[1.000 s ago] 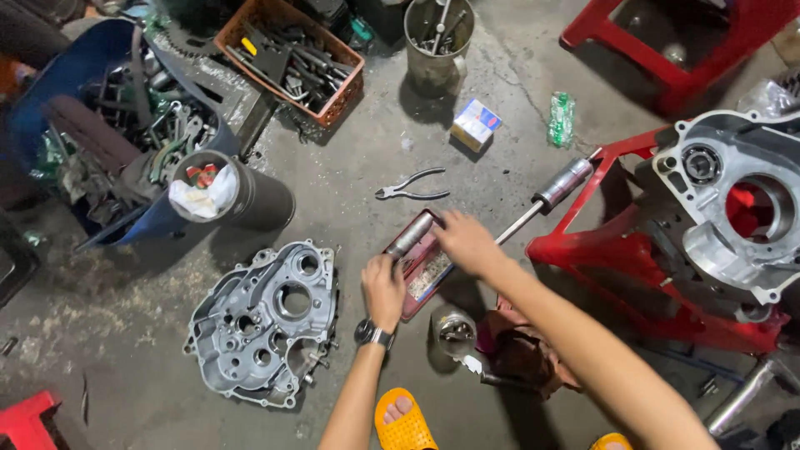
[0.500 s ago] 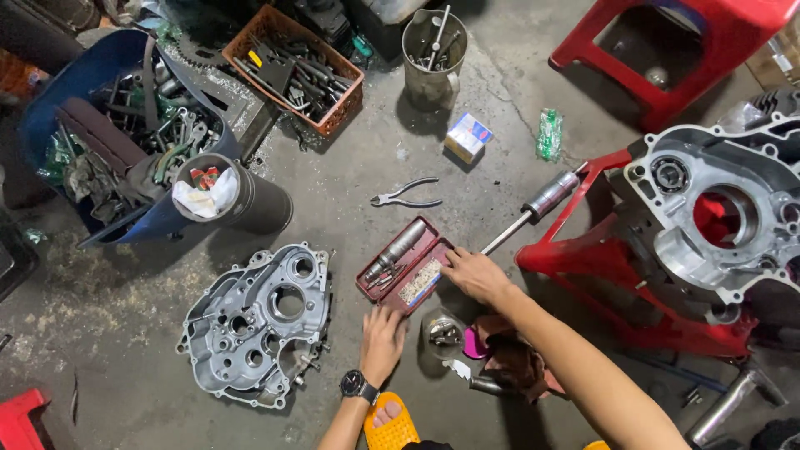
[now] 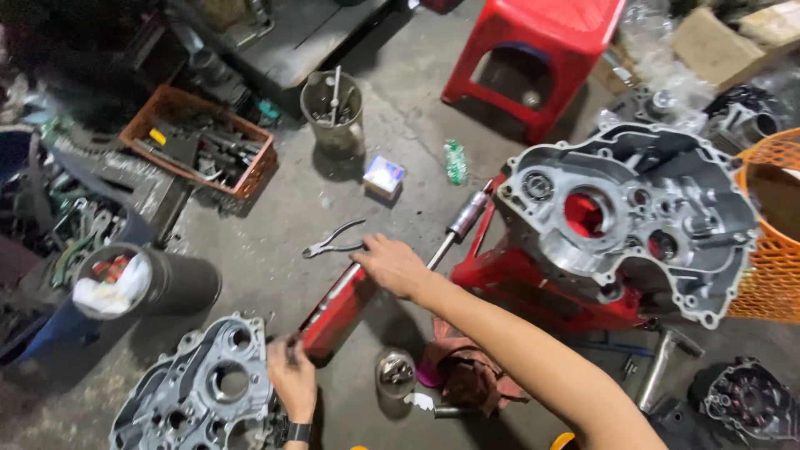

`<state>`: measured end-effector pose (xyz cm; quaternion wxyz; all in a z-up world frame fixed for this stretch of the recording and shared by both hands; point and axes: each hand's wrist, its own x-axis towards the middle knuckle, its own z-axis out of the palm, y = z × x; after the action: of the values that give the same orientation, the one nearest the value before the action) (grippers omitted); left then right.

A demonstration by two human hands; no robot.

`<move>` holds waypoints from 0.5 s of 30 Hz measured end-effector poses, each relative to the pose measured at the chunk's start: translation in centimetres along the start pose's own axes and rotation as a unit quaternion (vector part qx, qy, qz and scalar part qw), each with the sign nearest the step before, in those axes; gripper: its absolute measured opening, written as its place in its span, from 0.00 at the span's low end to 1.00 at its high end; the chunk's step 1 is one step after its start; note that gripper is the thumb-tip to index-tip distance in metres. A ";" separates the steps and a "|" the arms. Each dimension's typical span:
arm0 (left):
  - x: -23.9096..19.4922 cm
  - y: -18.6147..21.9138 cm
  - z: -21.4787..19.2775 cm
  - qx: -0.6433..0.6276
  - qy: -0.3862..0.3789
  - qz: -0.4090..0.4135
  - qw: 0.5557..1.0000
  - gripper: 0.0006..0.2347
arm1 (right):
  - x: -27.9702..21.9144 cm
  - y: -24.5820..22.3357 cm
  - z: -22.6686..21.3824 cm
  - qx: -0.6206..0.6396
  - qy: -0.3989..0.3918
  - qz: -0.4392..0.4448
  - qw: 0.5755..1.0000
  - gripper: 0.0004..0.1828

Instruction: The person sits on the floor of a motorcycle repair workshop and fits bushings and bearings into an aluminum engine crankcase. They pick sockets from a red toolbox, place a bearing in the casing bore, and drive it in using a long socket driver, repeating for several bores and wiping parts with a rag.

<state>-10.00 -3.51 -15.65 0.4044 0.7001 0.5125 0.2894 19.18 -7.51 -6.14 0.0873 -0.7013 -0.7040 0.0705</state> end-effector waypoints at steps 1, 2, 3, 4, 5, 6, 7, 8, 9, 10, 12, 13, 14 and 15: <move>0.6 0.8 0.0 0.070 0.021 0.085 0.994 0.08 | 0.1 -0.5 -1.1 0.000 0.009 0.007 1.000 0.16; 1.3 1.7 0.0 0.138 0.042 0.169 0.975 0.10 | 0.1 -0.9 -2.3 0.001 0.018 0.015 1.000 0.15; 1.2 1.7 0.5 0.135 0.037 0.176 0.974 0.10 | -0.9 -1.3 -2.8 -0.002 0.021 0.023 1.000 0.15; 1.1 1.7 1.0 0.215 0.020 0.230 0.949 0.13 | -1.8 -1.7 -3.4 -0.007 -0.009 -0.019 1.000 0.16; 0.8 1.7 1.6 0.293 0.004 0.279 0.915 0.16 | -2.8 -2.2 -4.0 -0.011 -0.040 -0.062 0.997 0.16; 0.8 0.9 2.3 0.289 0.001 0.285 0.914 0.16 | -4.1 -2.3 -4.4 -0.014 -0.039 -0.056 0.998 0.16; 0.7 0.0 3.0 0.291 -0.012 0.256 0.922 0.17 | -5.3 -2.4 -4.7 -0.007 -0.055 -0.070 0.996 0.16; 0.6 -0.8 3.6 0.294 -0.025 0.228 0.928 0.18 | -6.6 -2.5 -4.9 -0.001 -0.071 -0.085 0.994 0.16; 1.0 -0.6 3.7 0.293 -0.028 0.233 0.927 0.18 | -7.9 -2.0 -5.4 -0.001 -0.068 -0.080 0.994 0.16; 1.4 -0.4 3.9 0.292 -0.053 0.201 0.934 0.18 | -9.3 -1.4 -5.8 -0.003 -0.096 -0.075 0.993 0.15; 1.7 1.8 3.6 0.296 -0.086 0.169 0.936 0.18 | -12.6 -0.3 -6.5 0.004 -0.123 -0.066 0.990 0.14; 1.7 3.8 3.4 0.337 -0.142 0.115 0.924 0.23 | -14.1 0.5 -7.0 0.022 -0.147 -0.038 0.988 0.16; 1.9 5.7 3.1 0.376 -0.196 0.059 0.904 0.28 | -15.6 1.3 -7.4 0.040 -0.170 -0.011 0.985 0.18; 2.0 5.8 3.8 0.383 -0.193 0.050 0.902 0.28 | -17.4 2.4 -6.4 0.047 -0.170 -0.020 0.984 0.18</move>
<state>-3.48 -3.54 -12.60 0.1813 0.8680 0.4597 -0.0498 22.93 -25.03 -0.88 0.0003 -0.6600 -0.7182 0.2203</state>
